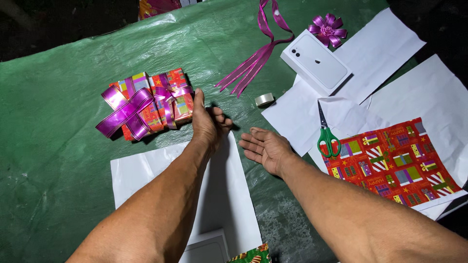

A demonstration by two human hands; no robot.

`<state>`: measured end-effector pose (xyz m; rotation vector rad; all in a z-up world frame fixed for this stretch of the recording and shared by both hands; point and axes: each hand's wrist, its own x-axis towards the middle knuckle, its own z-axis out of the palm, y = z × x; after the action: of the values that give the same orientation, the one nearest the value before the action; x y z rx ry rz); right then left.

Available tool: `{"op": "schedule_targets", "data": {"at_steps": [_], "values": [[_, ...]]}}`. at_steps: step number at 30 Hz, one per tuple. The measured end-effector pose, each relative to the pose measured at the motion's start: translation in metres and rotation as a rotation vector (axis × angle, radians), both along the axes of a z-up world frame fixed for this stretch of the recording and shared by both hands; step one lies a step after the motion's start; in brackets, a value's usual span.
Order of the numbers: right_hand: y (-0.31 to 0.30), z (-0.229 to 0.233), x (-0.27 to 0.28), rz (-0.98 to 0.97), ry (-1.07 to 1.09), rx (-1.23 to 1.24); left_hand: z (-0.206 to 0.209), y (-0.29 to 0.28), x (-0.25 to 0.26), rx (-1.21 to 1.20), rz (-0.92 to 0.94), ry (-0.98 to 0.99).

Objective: The person wraps a white iPhone box with green Christmas-themed wrapping paper. They smooth the paper, fold it around the box, cut the paper with scissors, and tape the edges to secure the wrap.

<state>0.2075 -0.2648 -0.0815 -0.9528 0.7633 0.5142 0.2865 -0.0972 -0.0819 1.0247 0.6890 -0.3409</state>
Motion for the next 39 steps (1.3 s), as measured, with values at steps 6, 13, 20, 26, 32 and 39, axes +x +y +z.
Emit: {"op": "schedule_targets", "data": {"at_steps": [6,13,20,26,32,39], "values": [[0.0,0.002,-0.001,0.003,0.004,-0.013,-0.016,0.003,-0.004,-0.087,0.098,0.08],[-0.001,0.002,-0.001,0.008,-0.002,-0.004,-0.016,-0.009,-0.009,0.641,-0.134,0.026],[0.001,0.003,-0.001,0.0,-0.005,0.011,0.024,-0.031,-0.018,0.987,-0.371,0.13],[0.0,0.005,-0.001,0.006,-0.018,0.016,0.032,-0.042,-0.011,0.974,-0.324,0.26],[0.001,0.003,-0.001,0.028,-0.032,0.0,0.021,-0.049,-0.005,0.977,-0.316,0.285],[-0.001,0.003,-0.002,0.034,-0.051,0.007,0.019,-0.049,-0.012,0.988,-0.339,0.205]]}}
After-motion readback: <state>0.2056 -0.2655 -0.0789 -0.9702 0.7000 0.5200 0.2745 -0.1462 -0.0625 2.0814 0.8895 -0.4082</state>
